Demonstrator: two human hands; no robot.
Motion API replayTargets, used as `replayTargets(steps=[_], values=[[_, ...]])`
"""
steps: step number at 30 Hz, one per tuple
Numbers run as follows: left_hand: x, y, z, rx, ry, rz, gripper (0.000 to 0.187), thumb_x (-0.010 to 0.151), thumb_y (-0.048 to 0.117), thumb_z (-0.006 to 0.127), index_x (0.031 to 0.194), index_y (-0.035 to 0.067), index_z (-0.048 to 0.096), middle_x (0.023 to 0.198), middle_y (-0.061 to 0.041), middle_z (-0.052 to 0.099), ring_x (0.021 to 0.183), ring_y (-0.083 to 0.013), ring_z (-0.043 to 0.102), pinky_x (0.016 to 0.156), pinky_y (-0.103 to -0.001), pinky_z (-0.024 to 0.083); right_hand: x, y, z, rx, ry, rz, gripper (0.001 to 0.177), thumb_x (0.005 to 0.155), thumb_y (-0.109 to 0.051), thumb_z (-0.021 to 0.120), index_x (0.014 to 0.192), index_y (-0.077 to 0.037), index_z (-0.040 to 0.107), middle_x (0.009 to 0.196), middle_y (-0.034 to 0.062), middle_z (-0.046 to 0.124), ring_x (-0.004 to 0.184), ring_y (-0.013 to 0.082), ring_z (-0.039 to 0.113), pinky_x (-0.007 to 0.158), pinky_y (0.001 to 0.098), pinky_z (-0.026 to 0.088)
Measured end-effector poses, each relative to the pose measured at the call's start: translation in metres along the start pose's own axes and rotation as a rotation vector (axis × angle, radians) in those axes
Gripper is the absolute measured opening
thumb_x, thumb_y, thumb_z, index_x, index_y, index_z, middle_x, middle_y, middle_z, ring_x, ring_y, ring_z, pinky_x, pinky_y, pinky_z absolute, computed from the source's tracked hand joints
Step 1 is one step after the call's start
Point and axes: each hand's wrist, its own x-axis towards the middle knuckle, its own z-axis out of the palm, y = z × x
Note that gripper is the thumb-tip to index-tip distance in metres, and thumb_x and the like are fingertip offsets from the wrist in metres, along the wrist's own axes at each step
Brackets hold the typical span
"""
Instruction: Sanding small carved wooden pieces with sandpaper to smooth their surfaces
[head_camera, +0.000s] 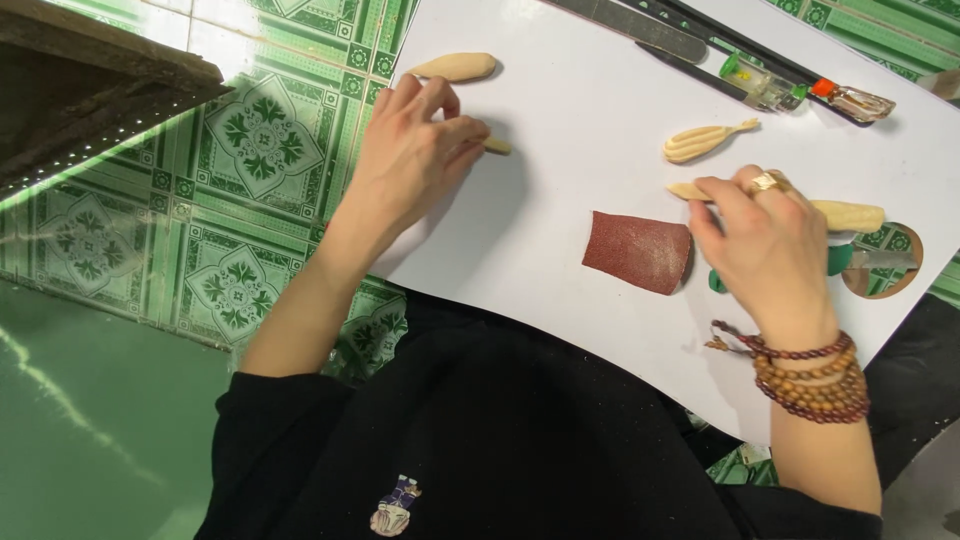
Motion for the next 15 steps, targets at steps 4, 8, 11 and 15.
replayTargets(steps=[4, 8, 11, 15], values=[[-0.002, 0.001, -0.008, -0.047, 0.037, 0.009, 0.016, 0.096, 0.031, 0.081, 0.108, 0.021, 0.083, 0.097, -0.003, 0.056, 0.088, -0.026, 0.049, 0.073, -0.039, 0.042, -0.005, 0.006, 0.0, 0.069, -0.029, 0.005, 0.012, 0.104, -0.011, 0.078, 0.116, -0.01, 0.079, 0.09, 0.0047, 0.064, 0.075, 0.0265, 0.062, 0.057, 0.043, 0.051], [0.009, 0.015, 0.012, -0.048, 0.017, 0.061, 0.018, 0.098, 0.038, 0.076, 0.106, 0.023, 0.081, 0.087, 0.0, 0.059, 0.081, -0.0237, 0.047, 0.069, -0.039, 0.038, 0.013, -0.011, 0.003, 0.109, -0.019, -0.083, 0.011, 0.103, -0.011, 0.079, 0.113, -0.007, 0.079, 0.086, 0.0032, 0.064, 0.067, 0.0193, 0.059, 0.049, 0.0354, 0.054], [0.018, 0.03, 0.017, -0.102, 0.008, 0.081, 0.009, 0.097, 0.035, 0.075, 0.101, 0.027, 0.079, 0.085, 0.0, 0.056, 0.081, -0.0269, 0.048, 0.071, -0.041, 0.035, 0.022, -0.021, 0.015, 0.115, 0.0, -0.089, 0.012, 0.103, -0.019, 0.078, 0.113, -0.014, 0.077, 0.092, 0.0017, 0.067, 0.071, 0.0258, 0.067, 0.052, 0.043, 0.056], [0.028, 0.042, 0.039, -0.071, -0.001, 0.106, 0.013, 0.099, 0.041, 0.069, 0.096, 0.03, 0.075, 0.081, 0.001, 0.057, 0.078, -0.0277, 0.051, 0.068, -0.042, 0.035, 0.036, -0.035, 0.02, 0.036, -0.019, -0.121, 0.012, 0.104, -0.027, 0.078, 0.109, -0.018, 0.074, 0.087, -0.0005, 0.061, 0.058, 0.0245, 0.059, 0.045, 0.0441, 0.056]])
